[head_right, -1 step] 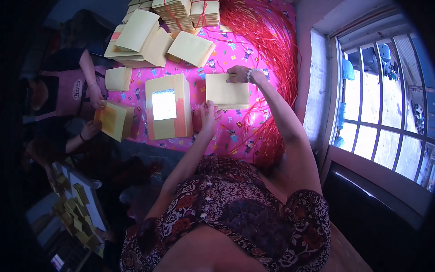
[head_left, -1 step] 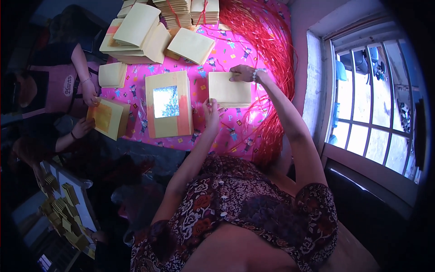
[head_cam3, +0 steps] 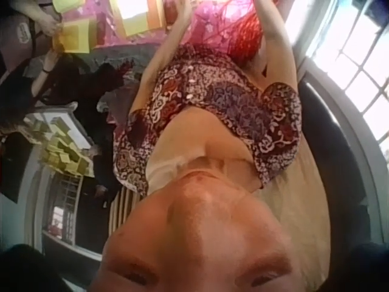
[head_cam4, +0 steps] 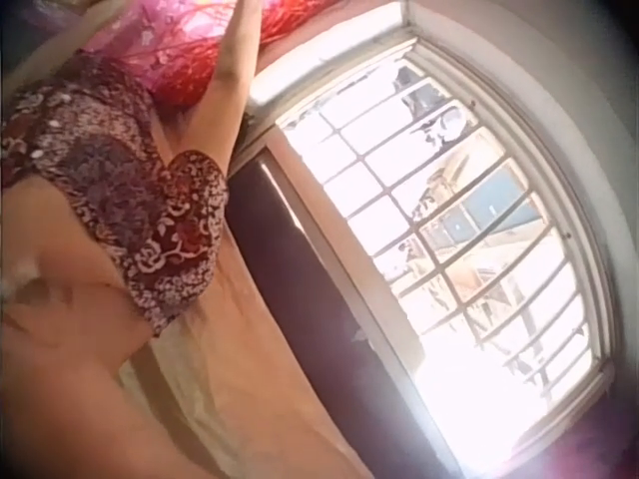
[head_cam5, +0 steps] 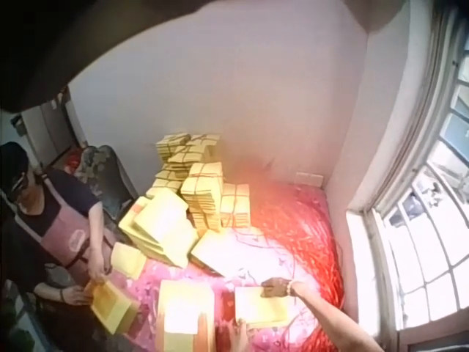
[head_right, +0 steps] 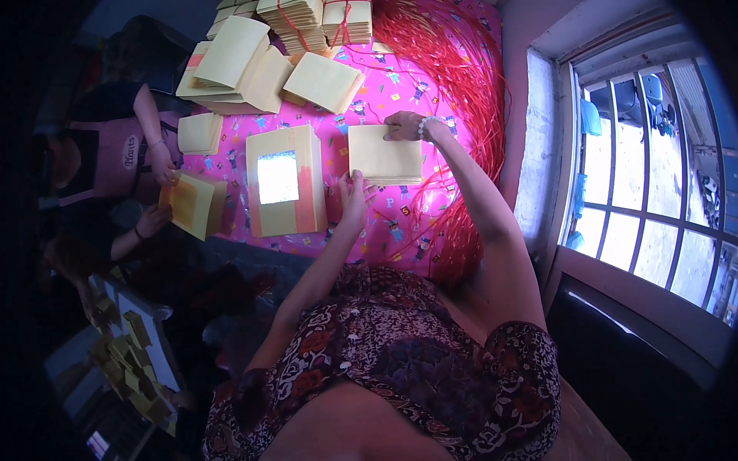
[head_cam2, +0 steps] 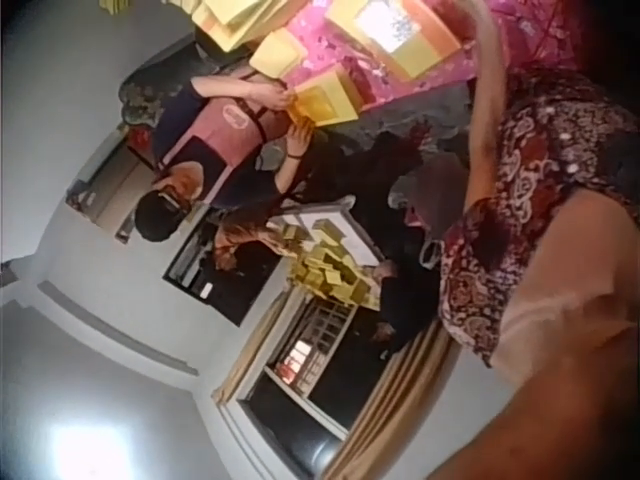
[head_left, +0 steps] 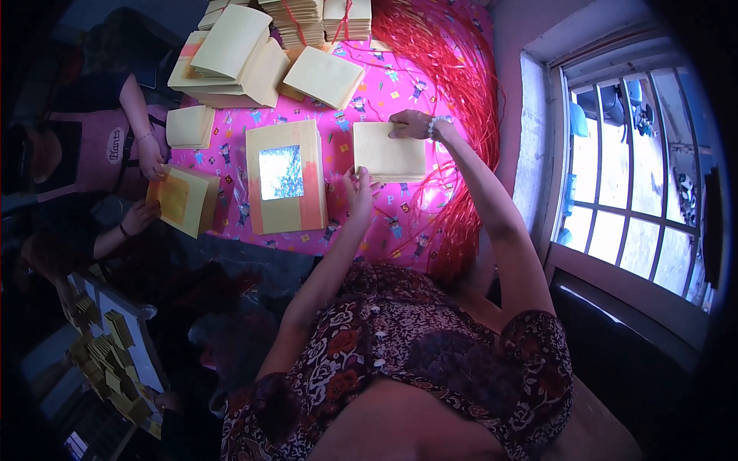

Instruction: Tying stacks of yellow joss paper with red string into bundles.

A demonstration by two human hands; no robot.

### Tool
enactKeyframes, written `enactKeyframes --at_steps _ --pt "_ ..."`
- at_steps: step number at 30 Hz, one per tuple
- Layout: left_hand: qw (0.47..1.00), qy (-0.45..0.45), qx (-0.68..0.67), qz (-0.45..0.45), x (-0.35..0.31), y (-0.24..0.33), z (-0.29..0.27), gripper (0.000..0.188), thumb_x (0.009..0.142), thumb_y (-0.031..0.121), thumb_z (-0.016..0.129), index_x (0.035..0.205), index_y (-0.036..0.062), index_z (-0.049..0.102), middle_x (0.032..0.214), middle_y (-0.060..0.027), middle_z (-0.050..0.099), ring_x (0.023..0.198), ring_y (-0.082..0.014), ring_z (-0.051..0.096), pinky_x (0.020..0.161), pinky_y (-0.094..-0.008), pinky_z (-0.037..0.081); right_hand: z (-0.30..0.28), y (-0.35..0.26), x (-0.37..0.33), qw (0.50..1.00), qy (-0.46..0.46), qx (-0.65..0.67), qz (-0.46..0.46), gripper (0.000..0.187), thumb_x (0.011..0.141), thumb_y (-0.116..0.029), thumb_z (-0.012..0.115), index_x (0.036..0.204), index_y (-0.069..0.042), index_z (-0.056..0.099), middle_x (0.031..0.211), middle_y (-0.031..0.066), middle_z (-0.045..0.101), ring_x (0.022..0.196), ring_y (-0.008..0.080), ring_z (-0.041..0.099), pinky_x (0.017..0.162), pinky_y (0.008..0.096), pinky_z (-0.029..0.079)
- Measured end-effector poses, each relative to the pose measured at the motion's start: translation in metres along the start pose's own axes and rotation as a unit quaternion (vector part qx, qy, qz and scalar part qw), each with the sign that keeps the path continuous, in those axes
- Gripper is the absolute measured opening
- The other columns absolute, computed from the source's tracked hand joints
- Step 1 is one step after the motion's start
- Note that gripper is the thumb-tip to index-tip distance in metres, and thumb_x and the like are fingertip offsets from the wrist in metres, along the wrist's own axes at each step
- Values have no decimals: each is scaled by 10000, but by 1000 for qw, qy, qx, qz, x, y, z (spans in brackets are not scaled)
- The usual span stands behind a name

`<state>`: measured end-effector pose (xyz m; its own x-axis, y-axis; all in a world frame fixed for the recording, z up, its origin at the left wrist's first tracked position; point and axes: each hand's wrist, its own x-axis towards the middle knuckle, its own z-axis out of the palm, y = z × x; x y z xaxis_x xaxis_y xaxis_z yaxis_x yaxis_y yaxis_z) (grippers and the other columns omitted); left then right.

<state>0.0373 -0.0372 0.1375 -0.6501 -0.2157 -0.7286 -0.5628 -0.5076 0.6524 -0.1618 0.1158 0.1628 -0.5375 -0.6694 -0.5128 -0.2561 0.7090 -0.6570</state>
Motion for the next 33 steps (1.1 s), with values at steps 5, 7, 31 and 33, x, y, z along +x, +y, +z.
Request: enactKeyframes --at_steps 5,7,31,33 --pt "998 14 14 66 8 -8 0 447 955 276 520 1313 104 315 950 -93 562 753 -151 607 593 -275 510 2 0 2 1000 2 0 -1 421 841 -340 635 1107 -18 582 1007 139 640 942 246 600 842 384 454" --pt "982 0 55 179 10 -12 0 454 949 214 532 1344 93 342 953 -79 577 749 -140 587 609 -278 503 0 1 2 1000 -9 13 4 436 840 -347 635 1121 -19 576 1035 149 637 967 258 600 855 389 453" --pt "934 -4 224 279 18 -9 -14 545 893 167 602 1381 123 364 961 -93 641 768 -158 595 659 -303 484 9 0 11 997 -11 -62 34 539 816 -399 647 1231 -71 537 1188 149 596 1103 309 569 940 406 444" --pt "936 -14 217 275 18 -8 -12 547 883 192 624 1360 92 376 941 -89 627 761 -162 587 657 -295 482 15 7 11 995 23 -94 29 536 820 -394 647 1238 -81 526 1186 145 598 1102 304 570 934 404 447"
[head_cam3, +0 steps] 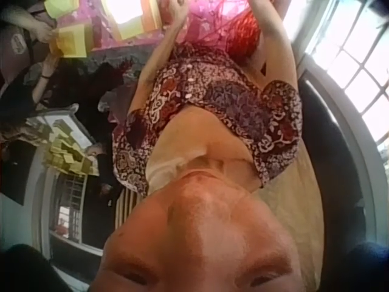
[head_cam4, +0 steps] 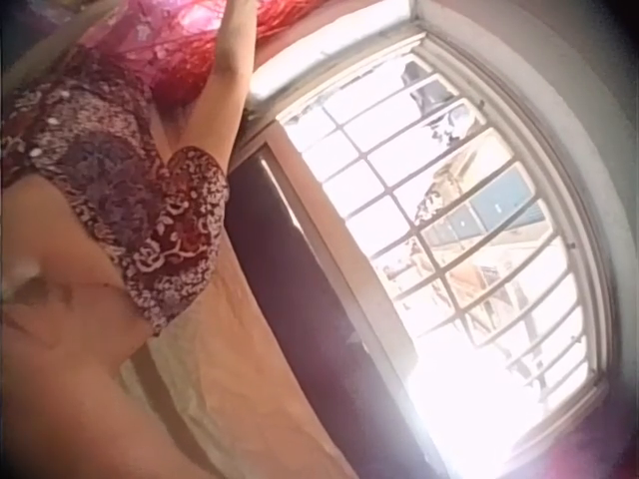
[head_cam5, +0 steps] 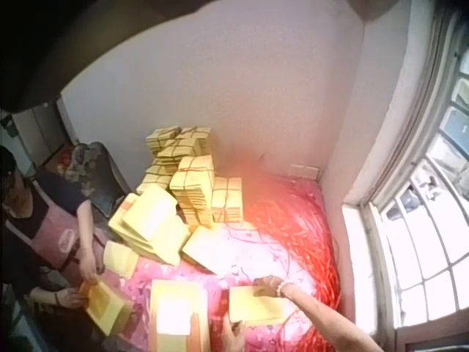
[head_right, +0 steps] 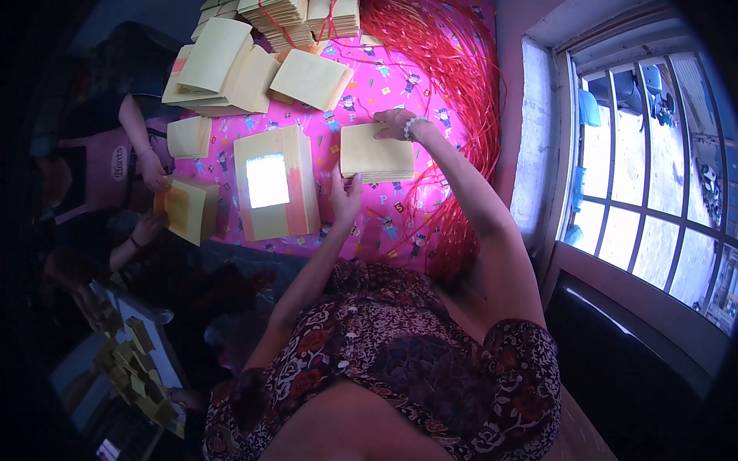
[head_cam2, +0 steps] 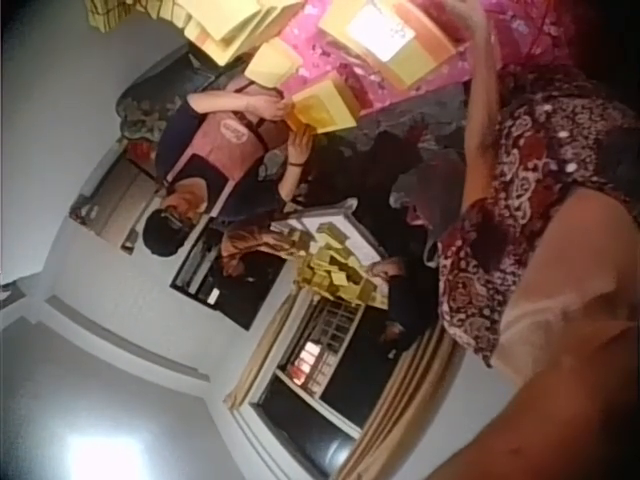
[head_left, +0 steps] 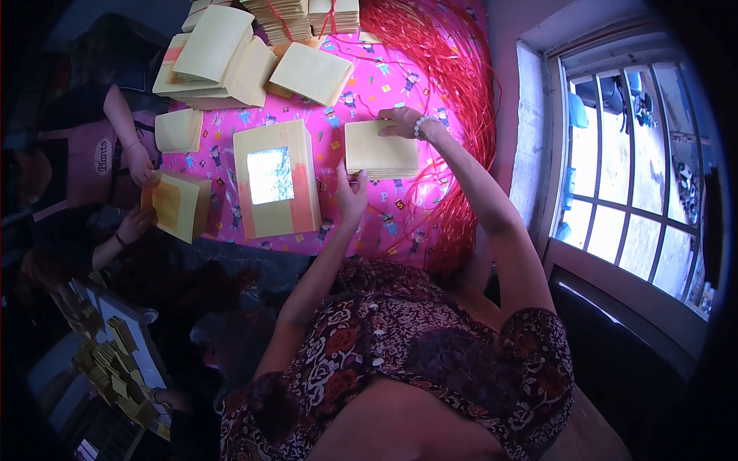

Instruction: Tying stacks of yellow joss paper with red string into bundles.

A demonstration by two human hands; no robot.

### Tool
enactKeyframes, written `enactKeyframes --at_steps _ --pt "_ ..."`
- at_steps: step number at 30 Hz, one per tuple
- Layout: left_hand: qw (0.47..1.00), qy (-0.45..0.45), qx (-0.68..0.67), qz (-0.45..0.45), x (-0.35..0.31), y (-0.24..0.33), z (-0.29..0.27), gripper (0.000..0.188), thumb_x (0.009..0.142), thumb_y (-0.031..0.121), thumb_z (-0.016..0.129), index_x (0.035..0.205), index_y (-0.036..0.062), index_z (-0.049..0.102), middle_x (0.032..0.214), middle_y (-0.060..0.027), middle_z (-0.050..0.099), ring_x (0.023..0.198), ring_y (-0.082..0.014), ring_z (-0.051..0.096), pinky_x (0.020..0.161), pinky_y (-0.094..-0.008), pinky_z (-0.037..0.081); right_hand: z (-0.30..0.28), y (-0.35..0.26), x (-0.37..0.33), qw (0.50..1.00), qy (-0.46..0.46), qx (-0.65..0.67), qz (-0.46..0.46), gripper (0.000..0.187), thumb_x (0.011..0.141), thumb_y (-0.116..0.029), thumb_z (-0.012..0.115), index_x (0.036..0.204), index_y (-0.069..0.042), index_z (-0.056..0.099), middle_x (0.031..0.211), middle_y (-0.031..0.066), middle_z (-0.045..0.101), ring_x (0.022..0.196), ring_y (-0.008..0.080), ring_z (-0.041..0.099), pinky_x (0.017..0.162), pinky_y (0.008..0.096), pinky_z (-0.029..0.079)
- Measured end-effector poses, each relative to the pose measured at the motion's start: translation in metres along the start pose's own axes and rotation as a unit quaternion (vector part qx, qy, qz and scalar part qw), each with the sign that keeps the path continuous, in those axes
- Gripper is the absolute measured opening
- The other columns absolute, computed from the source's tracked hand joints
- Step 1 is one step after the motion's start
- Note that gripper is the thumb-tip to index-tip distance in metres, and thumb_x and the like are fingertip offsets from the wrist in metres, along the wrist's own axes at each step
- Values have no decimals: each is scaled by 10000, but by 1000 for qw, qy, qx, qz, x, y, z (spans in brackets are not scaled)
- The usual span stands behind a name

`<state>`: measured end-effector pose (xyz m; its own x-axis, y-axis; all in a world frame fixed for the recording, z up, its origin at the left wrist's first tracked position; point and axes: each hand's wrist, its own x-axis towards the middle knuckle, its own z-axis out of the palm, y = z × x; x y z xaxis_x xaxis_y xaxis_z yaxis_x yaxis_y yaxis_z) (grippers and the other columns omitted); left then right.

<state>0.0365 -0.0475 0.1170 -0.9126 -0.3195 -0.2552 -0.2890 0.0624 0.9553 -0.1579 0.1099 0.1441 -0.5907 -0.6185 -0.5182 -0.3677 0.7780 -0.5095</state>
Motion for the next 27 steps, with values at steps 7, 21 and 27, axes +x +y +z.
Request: enactKeyframes --at_steps 7,21,27 --pt "893 97 -160 -409 2 -1 11 761 723 462 768 1211 -13 428 837 -70 522 762 -184 554 652 -303 485 6 -2 0 1000 -6 10 -4 526 814 -398 653 1223 -92 530 1176 131 605 1087 302 577 930 416 447" --pt "921 147 -137 -333 37 -36 14 770 737 585 689 1137 -15 420 1004 -131 552 840 -189 557 705 -319 473 49 -8 -24 970 24 174 170 741 831 -634 502 1223 -6 532 1110 206 627 1051 321 605 902 414 469" --pt "975 76 -70 -199 38 -41 7 746 808 422 681 1293 -72 403 1145 -216 543 1015 -282 571 831 -395 473 135 -33 -55 898 166 308 266 725 855 -600 487 1113 77 504 1023 292 573 961 408 594 848 453 463"
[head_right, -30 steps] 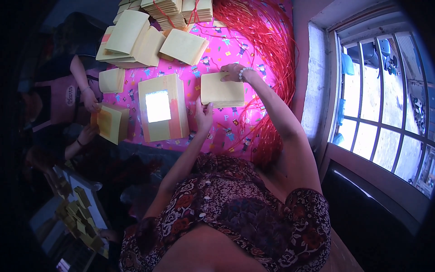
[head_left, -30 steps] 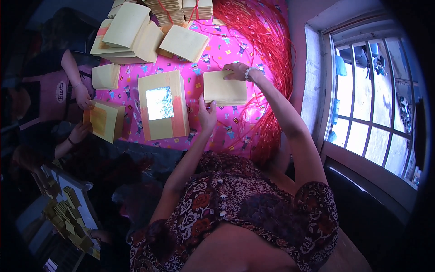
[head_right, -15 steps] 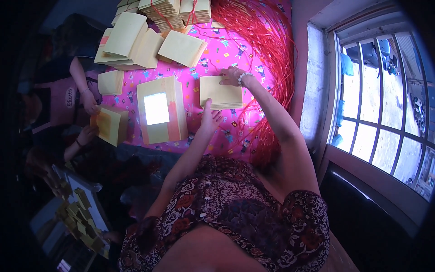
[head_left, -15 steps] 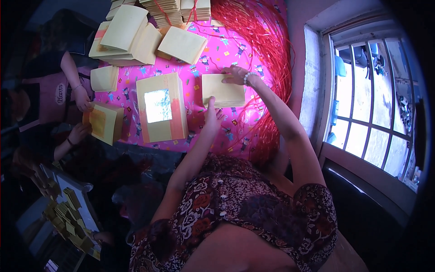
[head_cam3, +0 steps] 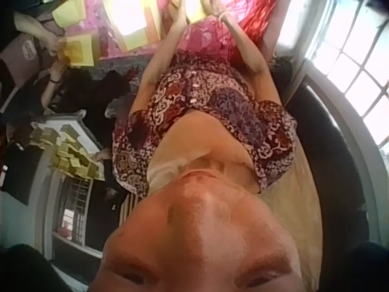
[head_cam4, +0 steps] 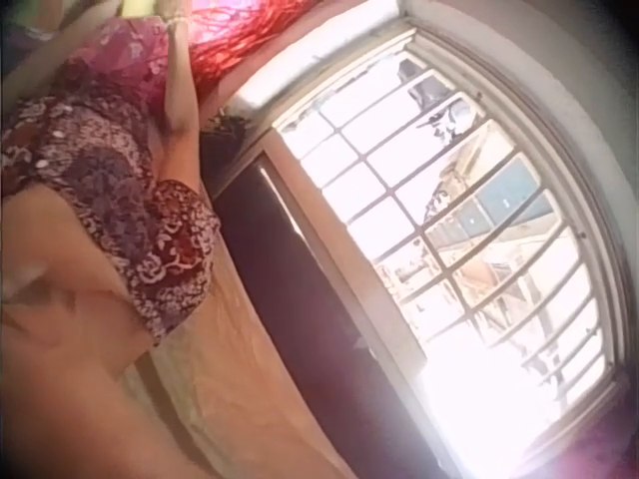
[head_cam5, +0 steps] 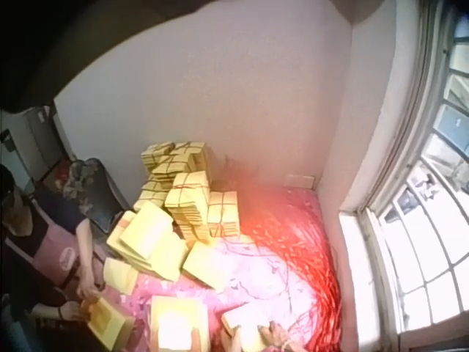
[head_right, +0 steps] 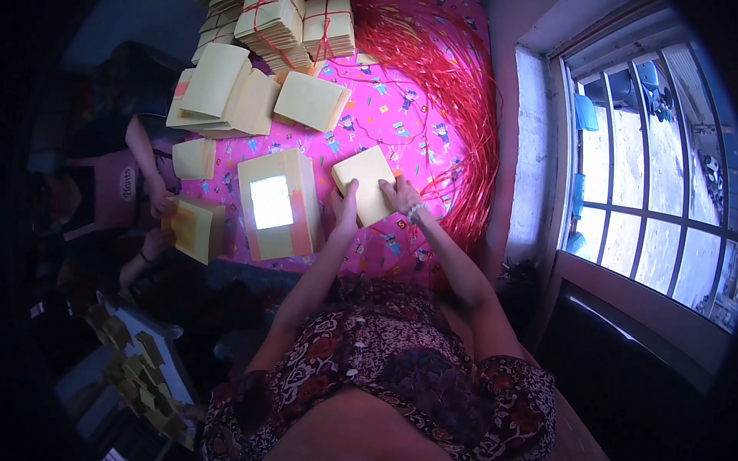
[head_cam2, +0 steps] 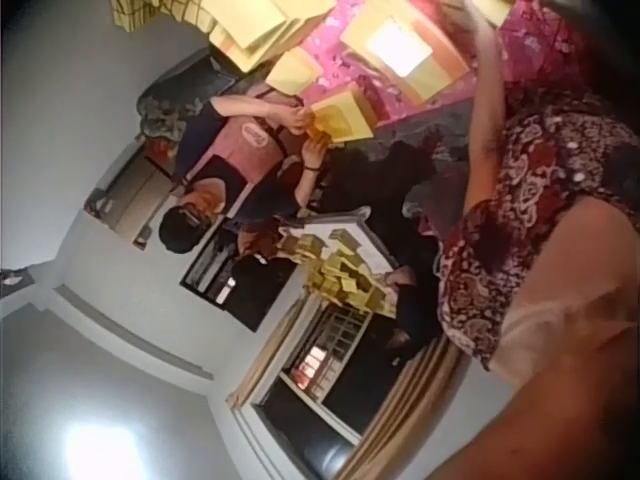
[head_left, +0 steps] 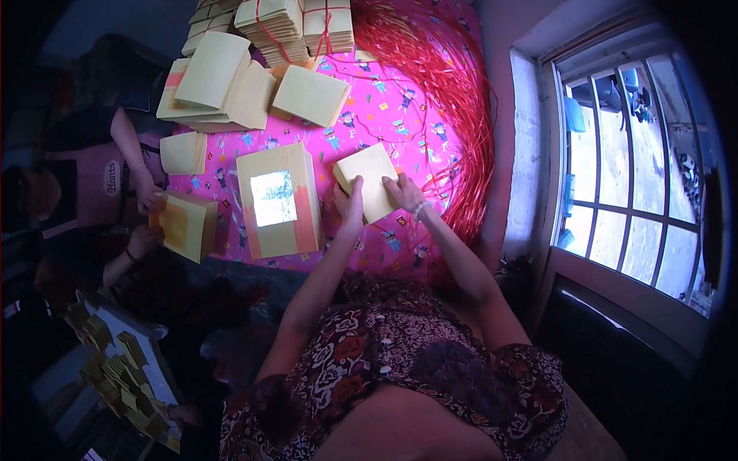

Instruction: Tying stacks of yellow joss paper with red string into bundles.

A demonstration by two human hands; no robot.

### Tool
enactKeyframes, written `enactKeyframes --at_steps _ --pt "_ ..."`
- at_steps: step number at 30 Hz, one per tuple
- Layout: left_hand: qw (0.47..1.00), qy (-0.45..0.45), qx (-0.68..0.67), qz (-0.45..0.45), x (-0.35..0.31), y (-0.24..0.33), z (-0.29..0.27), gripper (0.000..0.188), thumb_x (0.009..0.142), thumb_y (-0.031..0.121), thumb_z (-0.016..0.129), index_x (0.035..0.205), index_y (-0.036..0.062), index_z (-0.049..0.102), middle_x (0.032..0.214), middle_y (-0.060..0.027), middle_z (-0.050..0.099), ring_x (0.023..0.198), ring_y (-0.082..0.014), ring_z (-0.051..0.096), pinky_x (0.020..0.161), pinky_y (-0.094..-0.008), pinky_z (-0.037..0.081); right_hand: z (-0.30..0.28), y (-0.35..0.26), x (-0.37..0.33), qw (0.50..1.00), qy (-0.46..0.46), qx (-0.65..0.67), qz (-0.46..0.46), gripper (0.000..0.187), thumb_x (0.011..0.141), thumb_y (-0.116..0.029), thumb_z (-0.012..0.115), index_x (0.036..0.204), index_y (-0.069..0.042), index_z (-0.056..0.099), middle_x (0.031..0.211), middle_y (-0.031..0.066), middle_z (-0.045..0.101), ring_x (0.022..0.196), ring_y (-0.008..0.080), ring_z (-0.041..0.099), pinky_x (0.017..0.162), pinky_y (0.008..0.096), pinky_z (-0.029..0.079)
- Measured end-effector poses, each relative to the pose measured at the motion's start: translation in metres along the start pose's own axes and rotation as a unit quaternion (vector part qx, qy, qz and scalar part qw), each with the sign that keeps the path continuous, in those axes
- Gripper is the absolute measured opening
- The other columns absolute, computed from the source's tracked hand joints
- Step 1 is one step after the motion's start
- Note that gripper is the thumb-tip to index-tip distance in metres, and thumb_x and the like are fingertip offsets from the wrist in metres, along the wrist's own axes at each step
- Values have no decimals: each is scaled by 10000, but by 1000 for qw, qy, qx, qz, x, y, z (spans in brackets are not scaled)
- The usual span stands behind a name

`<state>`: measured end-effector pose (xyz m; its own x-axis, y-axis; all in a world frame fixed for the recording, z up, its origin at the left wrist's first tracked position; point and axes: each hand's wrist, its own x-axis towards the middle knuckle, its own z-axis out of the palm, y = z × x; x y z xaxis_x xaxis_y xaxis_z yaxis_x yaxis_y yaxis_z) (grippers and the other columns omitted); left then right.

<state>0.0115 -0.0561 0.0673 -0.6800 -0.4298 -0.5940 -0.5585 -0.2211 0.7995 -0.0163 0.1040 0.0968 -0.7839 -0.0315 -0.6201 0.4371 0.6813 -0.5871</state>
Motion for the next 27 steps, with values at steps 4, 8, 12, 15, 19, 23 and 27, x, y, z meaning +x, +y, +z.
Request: enactKeyframes --at_steps 4,8,12,15,19,23,27 --pt "999 -13 12 34 -11 -3 1 725 835 412 654 1316 -56 380 1202 -240 494 1077 -303 537 895 -402 446 8 9 2 993 14 114 -16 699 859 -562 510 1152 73 497 1068 285 538 982 410 567 875 459 442" --pt "995 4 54 82 -14 -6 -5 754 858 414 622 1375 -34 306 1242 -259 460 1142 -351 486 965 -435 388 11 0 -3 996 44 31 -78 600 887 -494 507 1186 25 474 1061 277 521 1023 414 523 890 481 428" --pt "937 104 232 240 -25 0 -1 803 877 414 571 1454 24 173 1296 -282 413 1247 -431 349 1064 -512 228 15 -2 -6 994 72 -10 -86 601 890 -495 509 1188 24 449 1058 299 512 1007 444 517 886 501 426" --pt "928 99 270 239 -37 17 4 753 890 381 560 1460 56 190 1287 -283 407 1215 -417 376 1038 -520 260 8 0 -4 996 52 -30 -63 608 889 -506 504 1184 23 447 1055 302 512 998 445 521 878 509 426" --pt "914 111 260 292 -40 26 1 641 894 297 572 1438 113 287 1263 -253 387 1163 -417 383 994 -516 296 -26 -21 12 991 -120 -39 -36 778 858 -594 509 1302 32 382 1149 312 499 1112 423 508 933 473 422" --pt "859 112 344 363 -38 35 -5 517 880 228 597 1358 127 428 1264 -223 356 1160 -402 373 973 -488 320 -63 -71 56 988 42 -9 -147 856 819 -586 592 1308 82 374 1233 309 484 1173 385 499 992 447 405" --pt "878 76 321 347 -43 44 0 427 873 178 591 1275 93 476 1263 -227 353 1145 -392 385 956 -477 336 -97 -140 121 983 3 -16 -183 917 764 -585 672 1324 78 375 1271 311 471 1178 362 507 965 436 444"
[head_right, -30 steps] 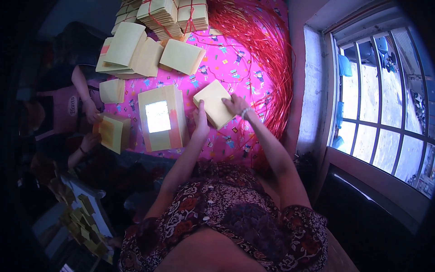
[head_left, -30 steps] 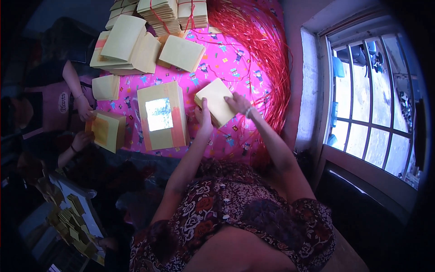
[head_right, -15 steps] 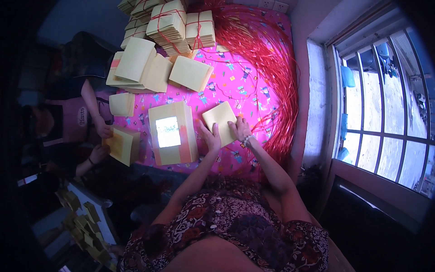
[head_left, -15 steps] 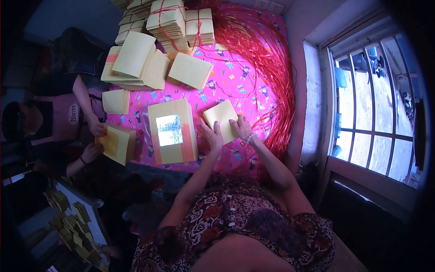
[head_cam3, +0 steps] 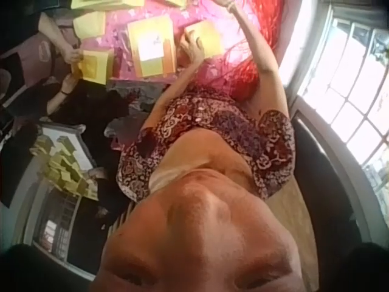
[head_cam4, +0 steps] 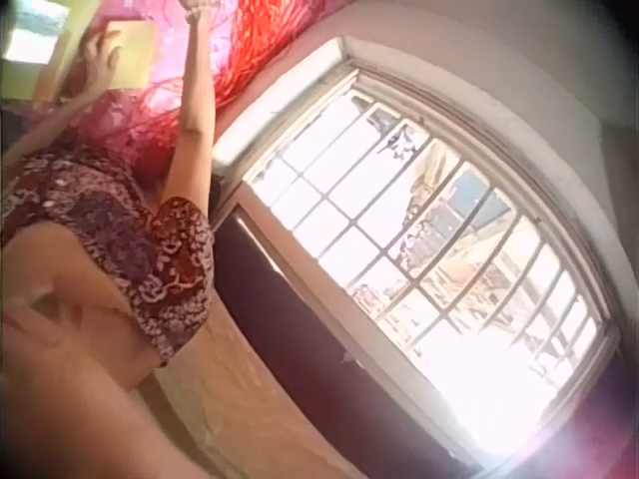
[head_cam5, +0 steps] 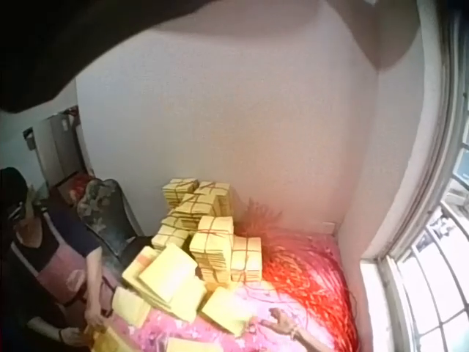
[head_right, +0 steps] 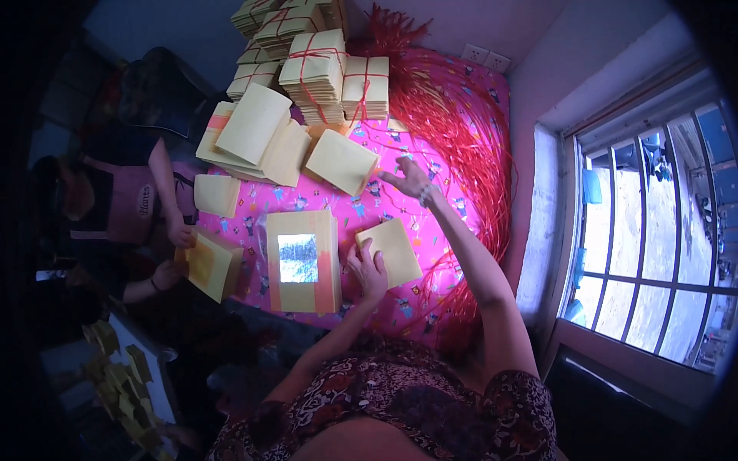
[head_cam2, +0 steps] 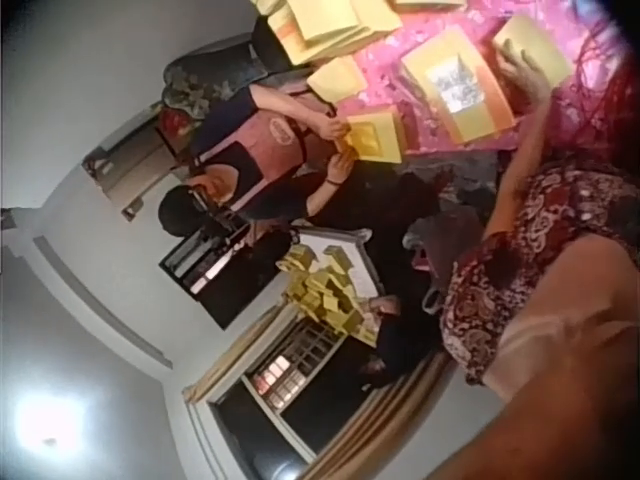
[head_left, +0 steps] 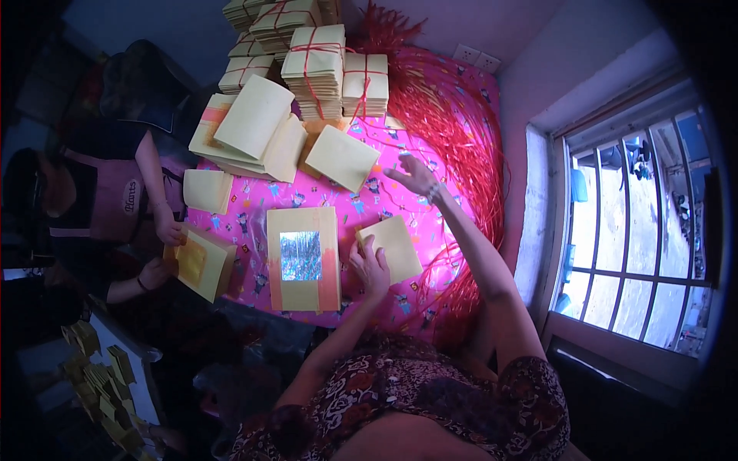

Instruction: Tying stacks of yellow joss paper with red string into bundles.

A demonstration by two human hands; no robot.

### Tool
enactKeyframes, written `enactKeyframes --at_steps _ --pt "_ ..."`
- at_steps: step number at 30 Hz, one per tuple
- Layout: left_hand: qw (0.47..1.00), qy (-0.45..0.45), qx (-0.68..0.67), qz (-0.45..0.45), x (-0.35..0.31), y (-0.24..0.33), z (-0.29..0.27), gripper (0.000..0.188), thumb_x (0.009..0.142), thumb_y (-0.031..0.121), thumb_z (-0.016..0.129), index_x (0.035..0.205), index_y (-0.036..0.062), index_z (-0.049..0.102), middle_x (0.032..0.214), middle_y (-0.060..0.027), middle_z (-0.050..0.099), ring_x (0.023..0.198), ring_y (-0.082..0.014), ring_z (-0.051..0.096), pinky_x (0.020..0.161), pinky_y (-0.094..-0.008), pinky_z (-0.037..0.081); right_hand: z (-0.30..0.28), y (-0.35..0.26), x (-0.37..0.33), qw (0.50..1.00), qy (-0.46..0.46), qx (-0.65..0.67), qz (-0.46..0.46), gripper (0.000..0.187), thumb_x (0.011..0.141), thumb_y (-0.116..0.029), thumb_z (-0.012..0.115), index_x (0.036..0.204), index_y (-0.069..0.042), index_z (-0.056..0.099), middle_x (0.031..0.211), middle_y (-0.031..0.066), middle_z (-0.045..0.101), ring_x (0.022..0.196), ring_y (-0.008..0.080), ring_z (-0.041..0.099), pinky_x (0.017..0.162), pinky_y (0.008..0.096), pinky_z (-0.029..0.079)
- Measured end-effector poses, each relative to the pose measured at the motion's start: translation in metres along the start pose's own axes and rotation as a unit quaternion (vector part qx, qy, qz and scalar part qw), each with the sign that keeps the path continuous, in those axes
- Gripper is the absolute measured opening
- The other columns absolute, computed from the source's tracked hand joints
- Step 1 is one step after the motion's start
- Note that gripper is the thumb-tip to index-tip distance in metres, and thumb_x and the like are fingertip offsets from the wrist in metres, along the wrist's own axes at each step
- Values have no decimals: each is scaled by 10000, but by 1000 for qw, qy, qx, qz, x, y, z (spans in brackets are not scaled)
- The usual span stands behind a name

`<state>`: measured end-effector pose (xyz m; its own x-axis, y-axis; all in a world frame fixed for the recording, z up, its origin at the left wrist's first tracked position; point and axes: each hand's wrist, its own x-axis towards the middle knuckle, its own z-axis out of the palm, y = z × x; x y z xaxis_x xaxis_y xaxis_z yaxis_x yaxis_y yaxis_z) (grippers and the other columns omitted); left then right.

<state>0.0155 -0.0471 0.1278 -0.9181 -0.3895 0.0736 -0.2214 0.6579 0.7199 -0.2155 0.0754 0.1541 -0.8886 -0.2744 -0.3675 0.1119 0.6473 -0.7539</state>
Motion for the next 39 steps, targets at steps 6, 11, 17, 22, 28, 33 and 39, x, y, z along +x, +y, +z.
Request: enactKeyframes --at_steps 6,11,17,22,28,33,39 --pt "999 -18 -31 -7 6 -4 -6 428 871 146 587 1276 86 460 1264 -234 349 1143 -398 389 956 -480 341 18 -44 114 981 -155 -83 77 1163 553 -694 744 1361 47 354 1333 231 468 1238 345 464 1045 424 367" --pt "999 -33 -23 -17 10 -2 -8 429 875 145 588 1279 87 456 1268 -239 345 1152 -403 384 965 -484 337 41 -31 158 952 -241 -166 88 1024 518 -607 793 1281 7 496 1211 176 585 1092 281 580 930 387 456" --pt "998 -43 -29 -34 15 -3 -10 425 881 149 586 1281 97 453 1270 -237 342 1157 -405 379 970 -489 335 52 -22 168 955 -228 -164 91 910 450 -637 772 1099 -14 637 1041 142 658 911 266 641 775 377 508" --pt "998 -44 -22 -38 14 -6 -13 420 882 150 585 1277 93 455 1269 -237 345 1161 -407 373 967 -496 337 53 -34 156 954 -263 -104 94 861 454 -614 781 1070 -25 661 1029 143 662 892 265 646 764 374 512" --pt "998 -56 -32 -24 13 -4 -13 409 886 152 573 1272 79 459 1263 -248 356 1150 -413 383 963 -504 333 64 -28 135 982 -144 -62 102 784 451 -496 849 1036 -7 662 1001 152 670 905 270 654 765 376 530" --pt "998 -45 -53 -2 14 -10 -11 409 888 170 565 1269 65 459 1237 -252 367 1132 -412 393 967 -496 322 34 -44 89 989 -70 96 92 738 551 -346 880 1067 58 542 895 161 662 837 217 660 662 334 549" --pt "994 -39 -102 -14 25 -27 -21 412 866 181 607 1250 89 490 1187 -243 383 1113 -399 396 965 -479 325 -37 -61 -25 937 -184 290 61 608 744 -324 763 1209 9 556 1078 86 652 1009 167 603 925 305 442"
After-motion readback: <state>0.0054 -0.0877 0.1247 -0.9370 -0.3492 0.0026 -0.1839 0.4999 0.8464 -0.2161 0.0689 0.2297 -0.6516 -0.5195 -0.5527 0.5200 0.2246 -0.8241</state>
